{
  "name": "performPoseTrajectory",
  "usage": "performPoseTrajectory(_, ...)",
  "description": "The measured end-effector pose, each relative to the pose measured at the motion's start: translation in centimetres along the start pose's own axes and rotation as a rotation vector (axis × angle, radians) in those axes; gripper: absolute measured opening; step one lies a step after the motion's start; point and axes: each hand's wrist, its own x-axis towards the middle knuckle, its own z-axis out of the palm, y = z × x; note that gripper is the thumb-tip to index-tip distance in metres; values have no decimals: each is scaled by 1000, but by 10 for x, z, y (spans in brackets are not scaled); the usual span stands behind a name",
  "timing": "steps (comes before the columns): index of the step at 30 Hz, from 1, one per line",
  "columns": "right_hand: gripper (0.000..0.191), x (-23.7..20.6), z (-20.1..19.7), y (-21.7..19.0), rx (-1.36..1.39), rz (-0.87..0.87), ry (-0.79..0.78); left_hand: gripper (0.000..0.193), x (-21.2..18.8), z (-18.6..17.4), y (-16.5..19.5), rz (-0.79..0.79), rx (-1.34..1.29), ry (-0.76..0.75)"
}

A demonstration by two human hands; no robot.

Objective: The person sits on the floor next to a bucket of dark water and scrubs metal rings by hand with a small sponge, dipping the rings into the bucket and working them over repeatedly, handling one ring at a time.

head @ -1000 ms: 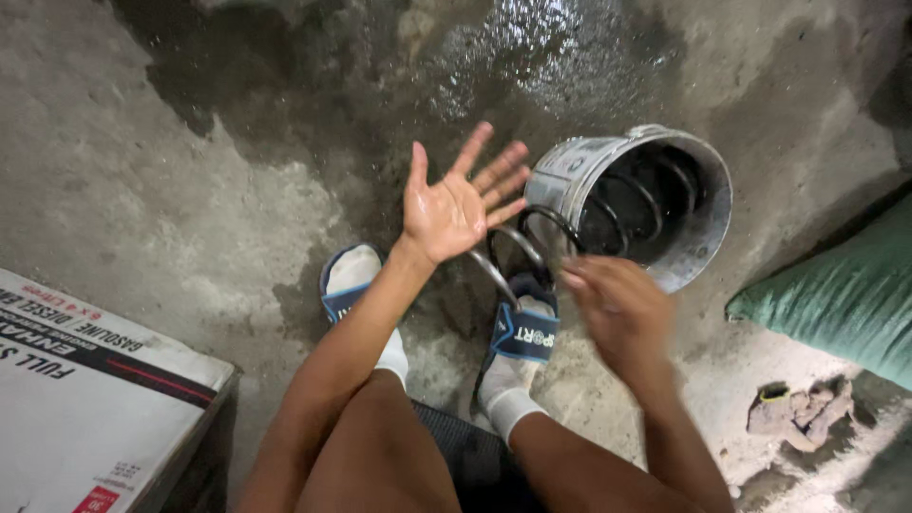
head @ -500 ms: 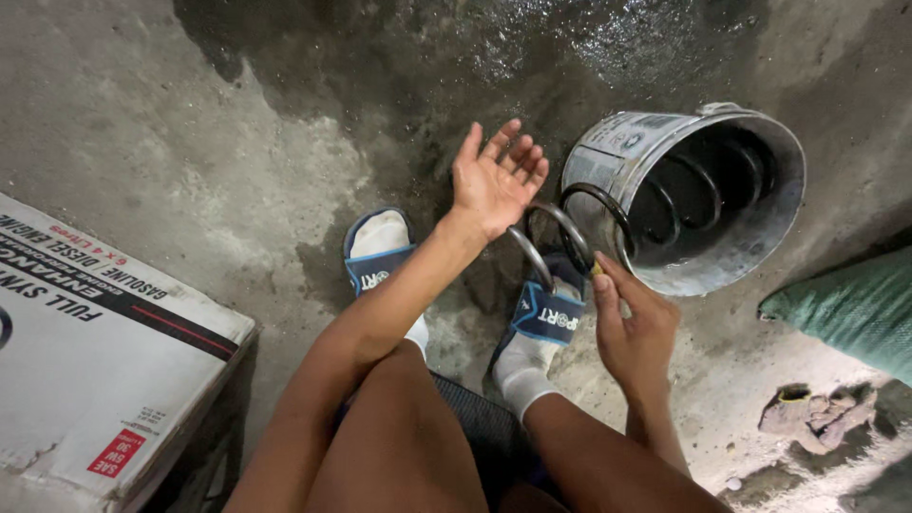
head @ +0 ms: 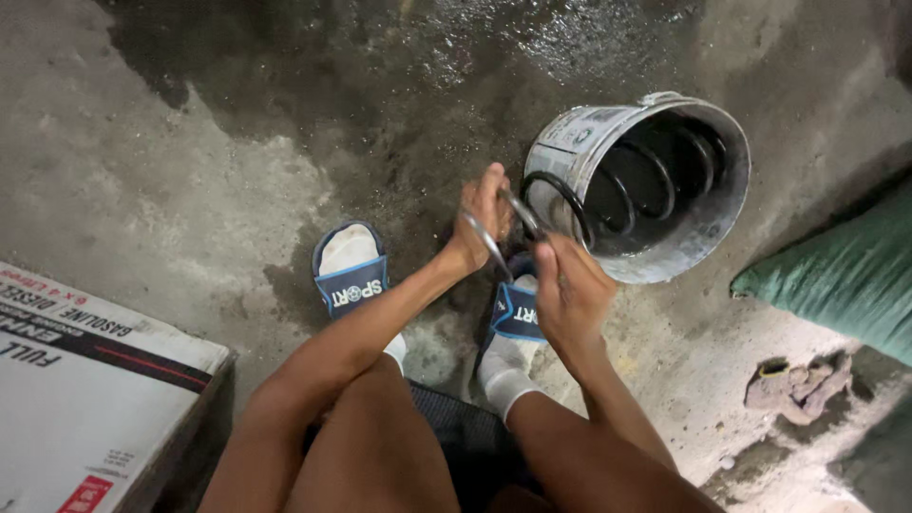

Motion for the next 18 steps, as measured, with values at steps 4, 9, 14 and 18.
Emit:
performPoseTrajectory(4, 17, 20, 6, -3, -49, -62, -17, 51, 6, 5, 0, -69, -164, 30)
performPoseTrajectory(9, 23, 34, 6, -4, 15, 154, -126, 52, 6, 6, 9, 117, 131, 183)
performPoseTrajectory(14, 22, 23, 1, -2, 87, 84, -42, 64, 16, 8, 31, 544, 633, 29)
performPoseTrajectory(18, 21, 16, -4, -2, 90, -93, 25, 60, 21, 17, 35, 687, 678, 55)
